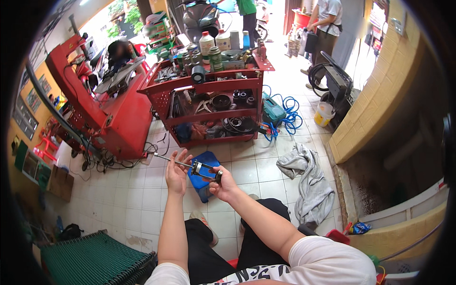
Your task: The person sits on the floor in a workshop and uses a screwdriver to disassemble a small mechanical component, likely a starter motor or solenoid. They remove screws and separate the housing from the internal coil assembly, inspecting the parts throughout the process.
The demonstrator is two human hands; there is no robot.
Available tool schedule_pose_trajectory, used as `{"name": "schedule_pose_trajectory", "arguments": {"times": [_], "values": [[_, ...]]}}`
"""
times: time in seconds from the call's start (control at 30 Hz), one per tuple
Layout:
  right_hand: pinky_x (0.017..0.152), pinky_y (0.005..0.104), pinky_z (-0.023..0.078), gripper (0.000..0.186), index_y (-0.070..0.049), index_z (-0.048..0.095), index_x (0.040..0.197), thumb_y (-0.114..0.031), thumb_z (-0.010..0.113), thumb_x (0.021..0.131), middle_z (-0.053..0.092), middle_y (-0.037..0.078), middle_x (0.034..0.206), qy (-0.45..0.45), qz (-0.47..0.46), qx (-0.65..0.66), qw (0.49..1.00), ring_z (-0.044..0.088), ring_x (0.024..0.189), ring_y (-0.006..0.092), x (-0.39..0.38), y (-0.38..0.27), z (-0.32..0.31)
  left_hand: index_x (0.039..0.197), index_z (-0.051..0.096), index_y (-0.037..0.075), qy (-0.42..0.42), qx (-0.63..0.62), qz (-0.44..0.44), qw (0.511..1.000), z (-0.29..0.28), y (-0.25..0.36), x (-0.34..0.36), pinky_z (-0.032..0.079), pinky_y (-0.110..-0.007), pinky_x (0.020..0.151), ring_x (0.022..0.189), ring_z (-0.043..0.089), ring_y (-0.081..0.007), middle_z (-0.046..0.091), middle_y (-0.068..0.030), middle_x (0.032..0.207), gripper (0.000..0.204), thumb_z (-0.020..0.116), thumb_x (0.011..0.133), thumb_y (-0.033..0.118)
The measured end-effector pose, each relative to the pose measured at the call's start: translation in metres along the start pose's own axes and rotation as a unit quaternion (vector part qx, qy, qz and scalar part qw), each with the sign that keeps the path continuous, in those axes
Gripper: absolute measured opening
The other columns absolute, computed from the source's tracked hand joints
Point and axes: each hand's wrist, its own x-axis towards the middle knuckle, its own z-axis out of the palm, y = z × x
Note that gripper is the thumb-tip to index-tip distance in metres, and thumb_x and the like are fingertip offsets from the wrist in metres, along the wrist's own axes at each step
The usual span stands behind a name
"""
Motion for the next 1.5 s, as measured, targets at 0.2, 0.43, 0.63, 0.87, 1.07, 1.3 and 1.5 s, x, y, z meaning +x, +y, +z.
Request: {"name": "schedule_pose_trajectory", "arguments": {"times": [0.2, 0.43, 0.63, 0.87, 1.07, 1.3, 1.5], "values": [[0.047, 0.0257, 0.040, 0.029, -0.012, 0.054, 0.106, -0.037, 0.057, 0.091, 0.066, 0.020, 0.094, -0.023, 0.002, -0.022, 1.000, 0.040, 0.045, 0.0083, 0.004, -0.007, 0.001, 0.134, 0.045, 0.003, 0.112, 0.054, 0.048, 0.991, 0.014, 0.001, -0.016, 0.054, -0.036, 0.095, 0.111, 0.064, -0.0257, 0.060, -0.0174, 0.128, 0.033, 0.043, 0.107, 0.021], [0.048, 0.0271, 0.040, 0.030, -0.011, 0.055, 0.106, -0.037, 0.058, 0.092, 0.067, 0.018, 0.090, -0.022, -0.019, -0.072, 0.997, 0.040, 0.045, 0.0089, 0.003, 0.000, 0.002, 0.111, 0.056, 0.003, 0.232, 0.051, 0.060, 0.969, -0.016, -0.016, -0.019, 0.060, -0.031, 0.073, 0.085, 0.071, -0.0223, 0.070, -0.0112, 0.097, 0.036, 0.073, 0.091, 0.026], [0.049, 0.0270, 0.038, 0.033, -0.009, 0.055, 0.108, -0.036, 0.059, 0.091, 0.066, 0.018, 0.091, -0.042, 0.002, -0.071, 0.997, 0.038, 0.045, 0.0099, 0.001, 0.015, 0.010, 0.093, 0.053, 0.009, 0.310, 0.130, 0.171, 0.926, -0.007, -0.008, -0.010, 0.050, -0.025, 0.053, 0.054, 0.056, -0.0122, 0.057, -0.0010, 0.066, 0.033, 0.074, 0.090, 0.034], [0.048, 0.0269, 0.036, 0.031, -0.009, 0.056, 0.109, -0.036, 0.056, 0.092, 0.066, 0.020, 0.094, -0.063, 0.055, -0.036, 0.996, 0.038, 0.045, 0.0102, 0.002, 0.045, 0.008, 0.085, 0.051, 0.009, 0.254, 0.079, 0.196, 0.944, -0.021, -0.001, -0.010, 0.035, -0.025, 0.047, 0.049, 0.039, -0.0055, 0.038, 0.0046, 0.059, 0.027, 0.063, 0.099, 0.029], [0.049, 0.0270, 0.037, 0.031, -0.010, 0.055, 0.111, -0.035, 0.055, 0.092, 0.066, 0.022, 0.097, -0.060, 0.016, 0.011, 0.998, 0.037, 0.045, 0.0105, 0.007, 0.050, 0.005, 0.122, 0.051, 0.004, 0.128, 0.001, 0.114, 0.985, 0.006, 0.017, -0.015, 0.053, -0.035, 0.078, 0.084, 0.067, -0.0206, 0.066, -0.0106, 0.094, 0.043, 0.037, 0.104, 0.040], [0.048, 0.0277, 0.038, 0.030, -0.010, 0.054, 0.111, -0.035, 0.054, 0.094, 0.067, 0.022, 0.091, -0.045, -0.031, 0.016, 0.998, 0.040, 0.044, 0.0110, 0.010, 0.034, 0.003, 0.141, 0.039, 0.004, 0.076, -0.029, 0.055, 0.995, 0.010, 0.019, -0.018, 0.054, -0.040, 0.092, 0.101, 0.068, -0.0310, 0.061, -0.0218, 0.125, 0.049, 0.024, 0.105, 0.035], [0.047, 0.0277, 0.038, 0.029, -0.010, 0.054, 0.110, -0.034, 0.054, 0.094, 0.068, 0.021, 0.090, -0.042, -0.038, 0.022, 0.998, 0.040, 0.044, 0.0111, 0.009, 0.032, 0.006, 0.131, 0.051, 0.003, 0.153, 0.012, 0.059, 0.986, 0.009, 0.015, -0.015, 0.059, -0.039, 0.084, 0.098, 0.070, -0.0283, 0.066, -0.0182, 0.118, 0.039, 0.045, 0.106, 0.032]]}}
